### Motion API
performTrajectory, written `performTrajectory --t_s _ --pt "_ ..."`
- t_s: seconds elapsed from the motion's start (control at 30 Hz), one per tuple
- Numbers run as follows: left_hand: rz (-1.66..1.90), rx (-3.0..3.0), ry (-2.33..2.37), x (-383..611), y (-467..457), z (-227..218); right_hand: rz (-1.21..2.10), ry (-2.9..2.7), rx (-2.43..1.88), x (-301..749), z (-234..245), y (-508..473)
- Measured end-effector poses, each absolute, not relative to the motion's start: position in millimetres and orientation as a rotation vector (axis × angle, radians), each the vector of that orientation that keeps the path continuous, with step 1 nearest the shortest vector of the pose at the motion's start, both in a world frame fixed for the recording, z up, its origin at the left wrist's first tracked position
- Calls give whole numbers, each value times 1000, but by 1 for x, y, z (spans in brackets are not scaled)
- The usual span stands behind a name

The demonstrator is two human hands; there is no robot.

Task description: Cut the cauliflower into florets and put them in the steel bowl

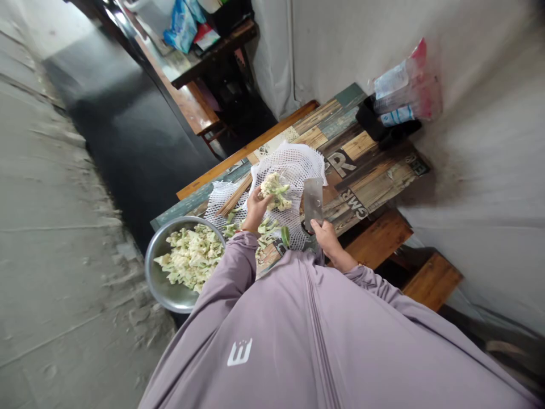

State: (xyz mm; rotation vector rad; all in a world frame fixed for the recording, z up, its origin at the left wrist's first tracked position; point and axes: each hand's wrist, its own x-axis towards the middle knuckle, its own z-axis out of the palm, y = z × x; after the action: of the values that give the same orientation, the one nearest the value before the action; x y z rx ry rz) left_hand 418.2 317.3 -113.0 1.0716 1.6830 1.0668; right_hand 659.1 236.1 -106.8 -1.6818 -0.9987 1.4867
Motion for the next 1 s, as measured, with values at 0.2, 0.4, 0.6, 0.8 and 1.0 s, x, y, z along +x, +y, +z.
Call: performTrajectory --t_s 0.2,0.4,0.6,0.8,1.0 --pt "1216 418 1421 404 251 -59 1526 -990 -1627 652 -98 244" --pt "1292 192 1255 406 198 -30 1573 -1076 -1565 636 -81 245" --pt "1412 116 1165 404 159 -6 1545 -1426 -1359 622 -51 235" --pt "1478 130 1207 402 124 5 1398 -1854 -1141 610 -35 216" --pt "1401 227 1432 410 107 -2 1222 -2170 -729 601 -23 200"
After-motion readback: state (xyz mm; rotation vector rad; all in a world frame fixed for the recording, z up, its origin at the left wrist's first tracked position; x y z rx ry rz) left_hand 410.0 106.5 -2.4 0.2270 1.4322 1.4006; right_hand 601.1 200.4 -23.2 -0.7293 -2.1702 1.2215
